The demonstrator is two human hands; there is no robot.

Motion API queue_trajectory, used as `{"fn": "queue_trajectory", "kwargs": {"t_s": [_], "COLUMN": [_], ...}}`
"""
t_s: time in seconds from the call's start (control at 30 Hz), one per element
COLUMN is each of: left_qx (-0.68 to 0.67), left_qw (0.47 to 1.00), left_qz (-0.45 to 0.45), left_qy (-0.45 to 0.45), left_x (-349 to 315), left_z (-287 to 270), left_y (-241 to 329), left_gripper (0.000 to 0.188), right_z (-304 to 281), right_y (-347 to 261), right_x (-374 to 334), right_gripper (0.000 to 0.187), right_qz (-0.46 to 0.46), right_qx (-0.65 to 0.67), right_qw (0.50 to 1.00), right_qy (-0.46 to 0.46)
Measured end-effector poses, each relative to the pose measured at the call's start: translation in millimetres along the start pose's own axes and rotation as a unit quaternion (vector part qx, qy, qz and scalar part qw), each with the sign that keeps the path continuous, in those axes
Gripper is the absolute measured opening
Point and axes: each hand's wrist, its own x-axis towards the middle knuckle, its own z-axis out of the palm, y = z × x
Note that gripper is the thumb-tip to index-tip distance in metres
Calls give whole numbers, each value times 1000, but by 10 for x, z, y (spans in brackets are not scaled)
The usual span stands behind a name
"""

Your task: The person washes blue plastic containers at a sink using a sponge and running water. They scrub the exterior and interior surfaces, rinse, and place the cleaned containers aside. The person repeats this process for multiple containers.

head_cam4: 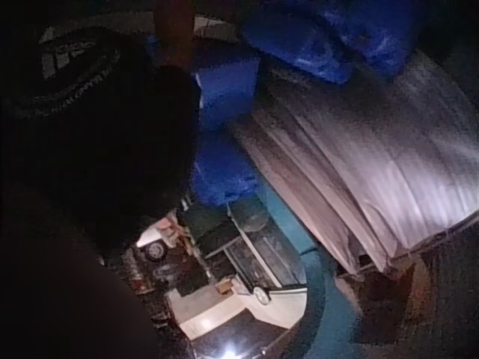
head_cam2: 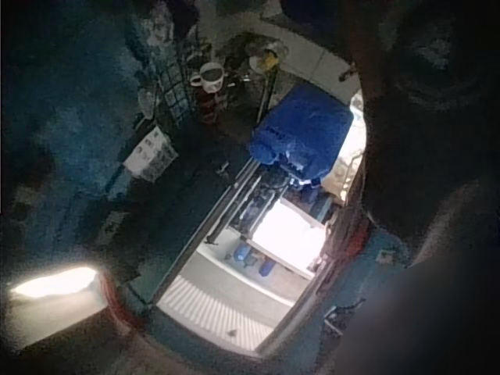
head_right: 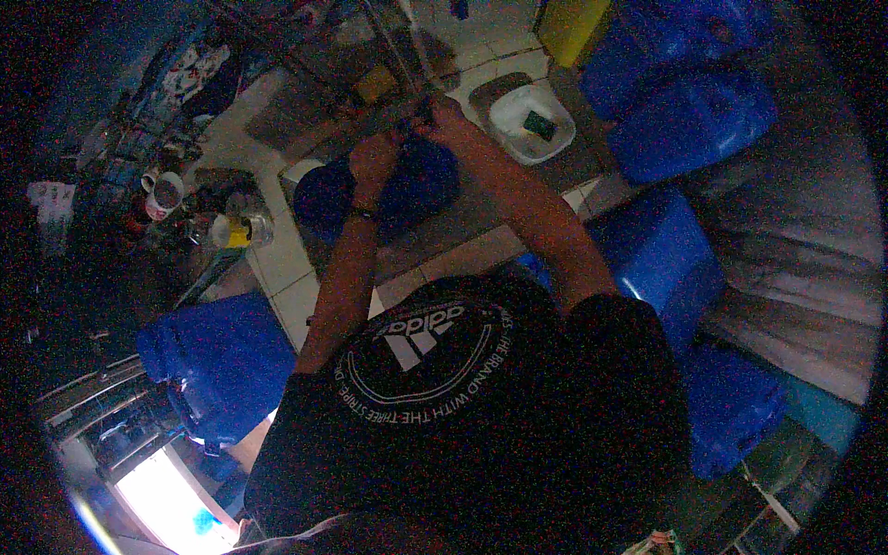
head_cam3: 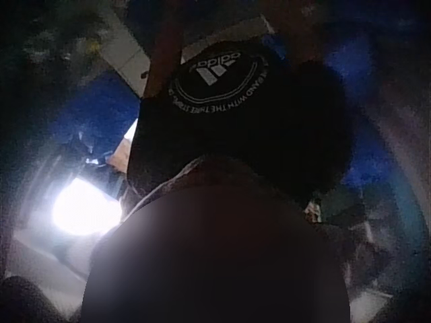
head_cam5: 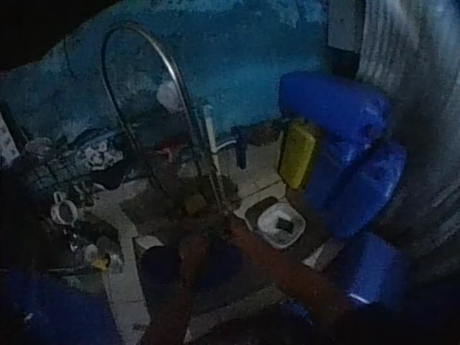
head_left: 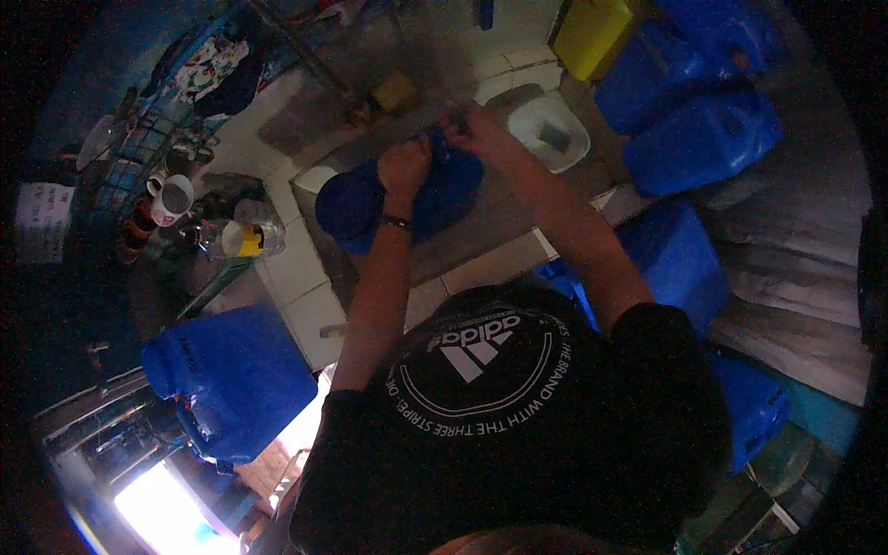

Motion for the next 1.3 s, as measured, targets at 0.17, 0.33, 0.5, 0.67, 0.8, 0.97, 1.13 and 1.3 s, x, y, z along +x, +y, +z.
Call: {"fn": "queue_trajectory", "kwargs": {"t_s": [0.17, 0.33, 0.5, 0.67, 0.8, 0.97, 1.13, 1.3], "left_qx": [-1, -24, 0, -2, 12, -40, -288, -634], "left_qw": [1000, 999, 999, 997, 998, 996, 947, 763], "left_qz": [-18, -35, -11, 12, 12, -42, -139, -62], "left_qy": [-20, -18, 40, 71, 54, -62, -37, -109], "left_x": [-6, 23, 8, -6, 21, 58, 174, 528], "left_z": [-60, -57, 97, 190, 132, -14, 30, 321], "left_y": [26, 33, -25, -75, -42, 4, 113, 421], "left_gripper": [48, 50, 49, 47, 49, 51, 40, 37], "right_z": [151, 368, 368, 245, 42, -11, 274, 531], "right_y": [37, -214, -595, -516, -331, -205, -432, -695], "right_x": [-52, -126, -171, 30, 70, -127, -299, -553], "right_gripper": [30, 33, 28, 34, 29, 30, 31, 34], "right_qz": [98, 3, -105, -200, -342, -76, -244, -328], "right_qx": [180, -161, -743, -760, -767, -402, -613, -810], "right_qw": [979, 984, 644, 609, 540, 909, 750, 484], "right_qy": [-21, -74, -151, -106, -57, -80, 45, 45]}}
